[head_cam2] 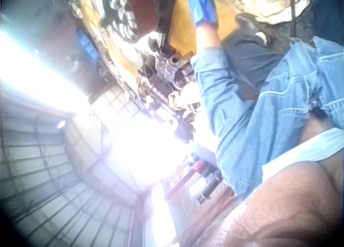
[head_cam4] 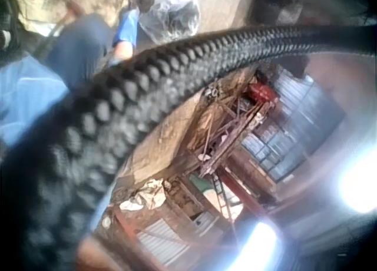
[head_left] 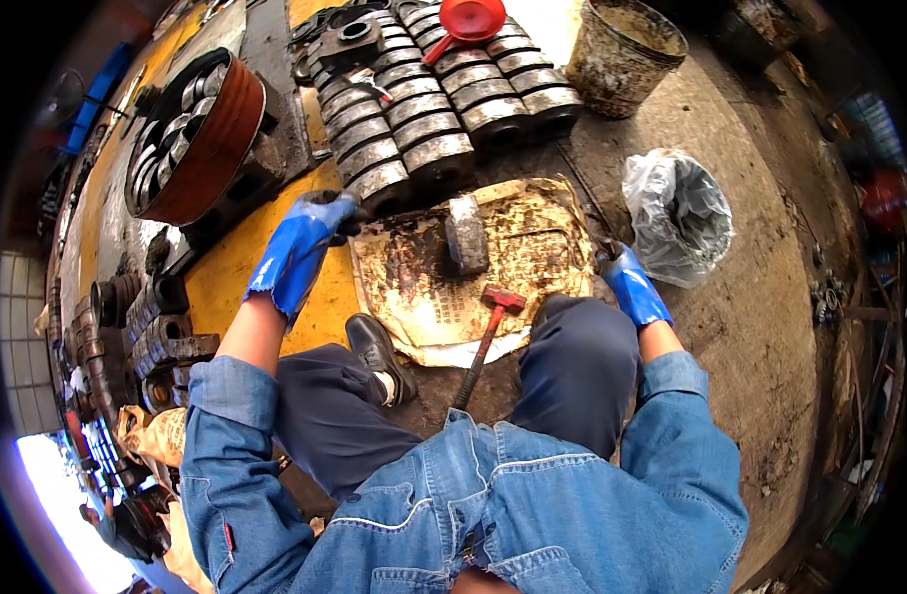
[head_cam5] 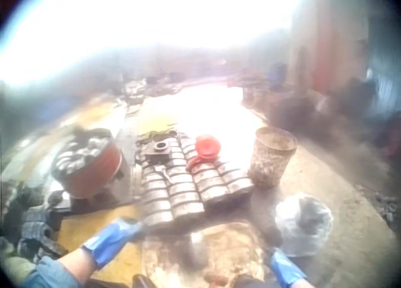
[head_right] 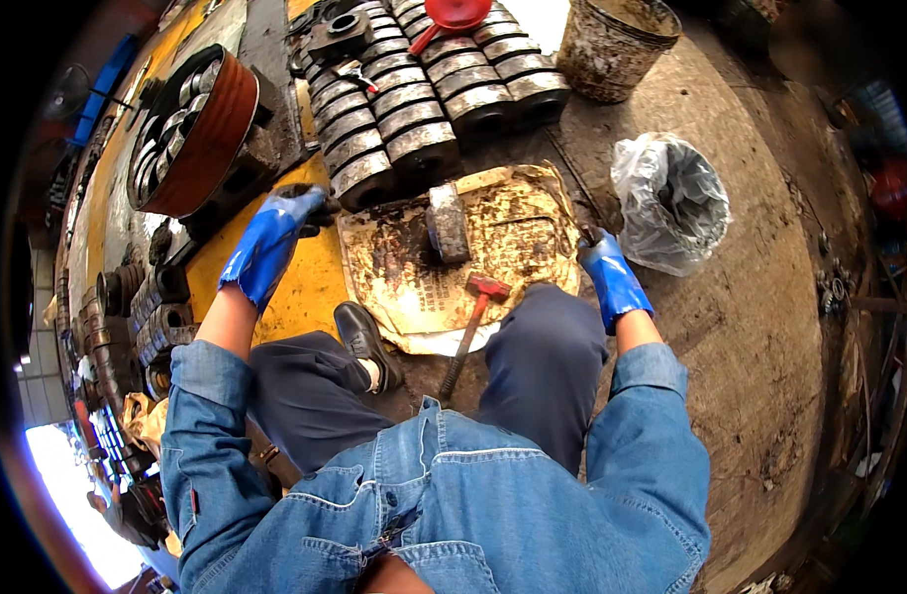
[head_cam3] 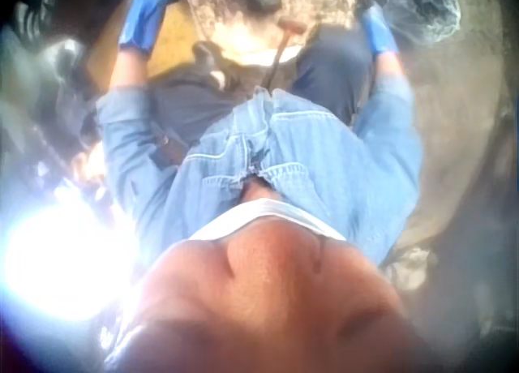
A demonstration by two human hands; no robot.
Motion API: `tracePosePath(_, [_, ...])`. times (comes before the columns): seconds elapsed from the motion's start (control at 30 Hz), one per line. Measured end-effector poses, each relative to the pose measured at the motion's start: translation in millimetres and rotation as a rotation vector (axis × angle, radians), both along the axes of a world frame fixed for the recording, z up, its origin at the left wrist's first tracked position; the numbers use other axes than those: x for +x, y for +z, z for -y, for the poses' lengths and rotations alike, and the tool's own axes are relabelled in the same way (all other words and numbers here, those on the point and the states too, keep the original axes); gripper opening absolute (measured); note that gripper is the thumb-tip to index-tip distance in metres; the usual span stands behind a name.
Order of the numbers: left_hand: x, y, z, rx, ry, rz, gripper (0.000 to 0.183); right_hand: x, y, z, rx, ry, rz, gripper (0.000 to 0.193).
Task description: The person sits on the floor and uses a metal file and a hammer to clean a metal casting, knocking off excess material and filing the edges.
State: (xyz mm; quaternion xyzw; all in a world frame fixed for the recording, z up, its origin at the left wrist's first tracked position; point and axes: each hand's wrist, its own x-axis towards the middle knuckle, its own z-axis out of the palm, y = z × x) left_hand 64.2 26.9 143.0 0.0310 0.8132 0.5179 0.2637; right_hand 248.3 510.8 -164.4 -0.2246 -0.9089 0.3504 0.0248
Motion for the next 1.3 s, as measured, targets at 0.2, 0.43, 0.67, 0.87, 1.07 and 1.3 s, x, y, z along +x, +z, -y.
tracePosePath(0.2, [-30.3, -80.6, 30.6, -0.244, -0.036, 0.233, 0.03, -64.5, 52.3, 57.4, 0.42, 0.178, 0.222, 0.046])
tracePosePath(0.43, [-58.4, -214.3, -8.2, -0.271, -0.447, 0.214, 0.053, -116.4, 46.6, 51.4, 0.212, 0.394, 0.367, 0.051])
tracePosePath(0.67, [-57.1, -293.6, -54.5, -0.252, -0.337, 0.188, 0.065, -172.1, 15.2, 159.6, -0.58, 0.475, 0.549, 0.048])
tracePosePath(0.87, [-20.6, -265.4, -37.6, 0.784, 0.034, 0.529, 0.029, -177.7, -8.3, 188.1, -0.558, 0.321, 0.668, 0.029])
tracePosePath(1.07, [-0.7, -253.0, 36.7, 0.665, -0.243, 0.201, 0.031, -169.3, 43.6, 243.7, -0.56, 0.336, 0.634, 0.019])
tracePosePath(1.3, [23.6, -214.7, 146.6, 1.046, 0.189, 0.471, 0.035, -249.6, 142.2, 415.2, -0.091, 0.783, 0.811, 0.039])
